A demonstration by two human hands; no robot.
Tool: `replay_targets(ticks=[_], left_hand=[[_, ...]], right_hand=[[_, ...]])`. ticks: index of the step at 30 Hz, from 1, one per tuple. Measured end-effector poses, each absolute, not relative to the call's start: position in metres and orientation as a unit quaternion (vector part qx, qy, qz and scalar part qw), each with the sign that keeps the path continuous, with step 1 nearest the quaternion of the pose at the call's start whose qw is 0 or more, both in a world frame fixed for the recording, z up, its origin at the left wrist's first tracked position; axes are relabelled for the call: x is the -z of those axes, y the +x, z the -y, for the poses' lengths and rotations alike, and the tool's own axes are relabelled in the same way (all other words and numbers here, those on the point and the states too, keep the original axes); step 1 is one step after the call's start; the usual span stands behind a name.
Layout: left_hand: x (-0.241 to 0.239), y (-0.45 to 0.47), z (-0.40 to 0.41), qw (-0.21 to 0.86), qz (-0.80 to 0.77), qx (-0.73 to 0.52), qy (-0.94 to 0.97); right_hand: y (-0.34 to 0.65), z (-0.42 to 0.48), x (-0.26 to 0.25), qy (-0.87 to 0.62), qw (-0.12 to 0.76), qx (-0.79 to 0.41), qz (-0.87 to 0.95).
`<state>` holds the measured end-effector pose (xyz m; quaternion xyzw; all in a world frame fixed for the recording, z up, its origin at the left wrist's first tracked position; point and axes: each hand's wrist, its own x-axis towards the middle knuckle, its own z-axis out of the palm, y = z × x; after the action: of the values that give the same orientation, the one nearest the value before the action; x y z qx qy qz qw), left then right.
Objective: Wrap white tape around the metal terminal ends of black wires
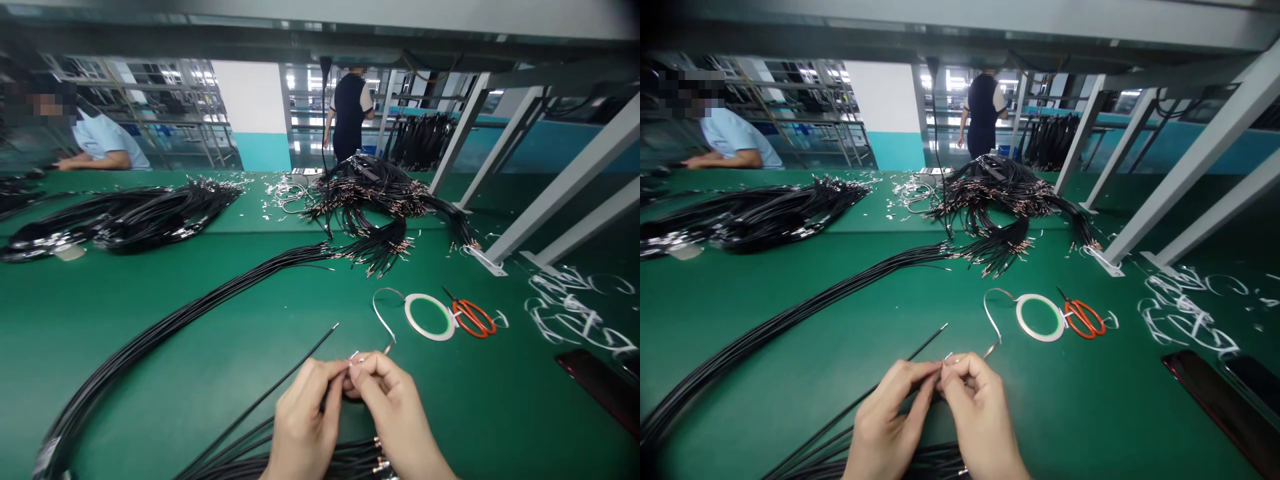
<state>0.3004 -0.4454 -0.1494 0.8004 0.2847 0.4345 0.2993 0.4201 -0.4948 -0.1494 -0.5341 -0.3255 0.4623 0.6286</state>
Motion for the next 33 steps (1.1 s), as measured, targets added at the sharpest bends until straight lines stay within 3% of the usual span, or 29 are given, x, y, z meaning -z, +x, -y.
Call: replay_targets(ticks=[11, 19, 24, 33], left_hand=[[0.150, 0.298, 0.446, 0.322, -0.303, -0.423, 0.791], [0.147, 0.305, 0.445, 0.597, -0.406, -0.372, 0.583], [0.140, 0.306, 0.438, 0.680, -0.414, -0.337, 0.503], [0.137, 0.306, 0.434, 0.676, -0.435, -0.317, 0.504]], right_hand=[[0.420, 0.495, 0.142, -0.543, 0.621, -0.456, 0.333], [0.422, 0.493, 0.148, -0.545, 0.604, -0.451, 0.367], [0.421, 0.493, 0.149, -0.564, 0.581, -0.430, 0.399], [0.422, 0.495, 0.149, -0.605, 0.542, -0.378, 0.444]])
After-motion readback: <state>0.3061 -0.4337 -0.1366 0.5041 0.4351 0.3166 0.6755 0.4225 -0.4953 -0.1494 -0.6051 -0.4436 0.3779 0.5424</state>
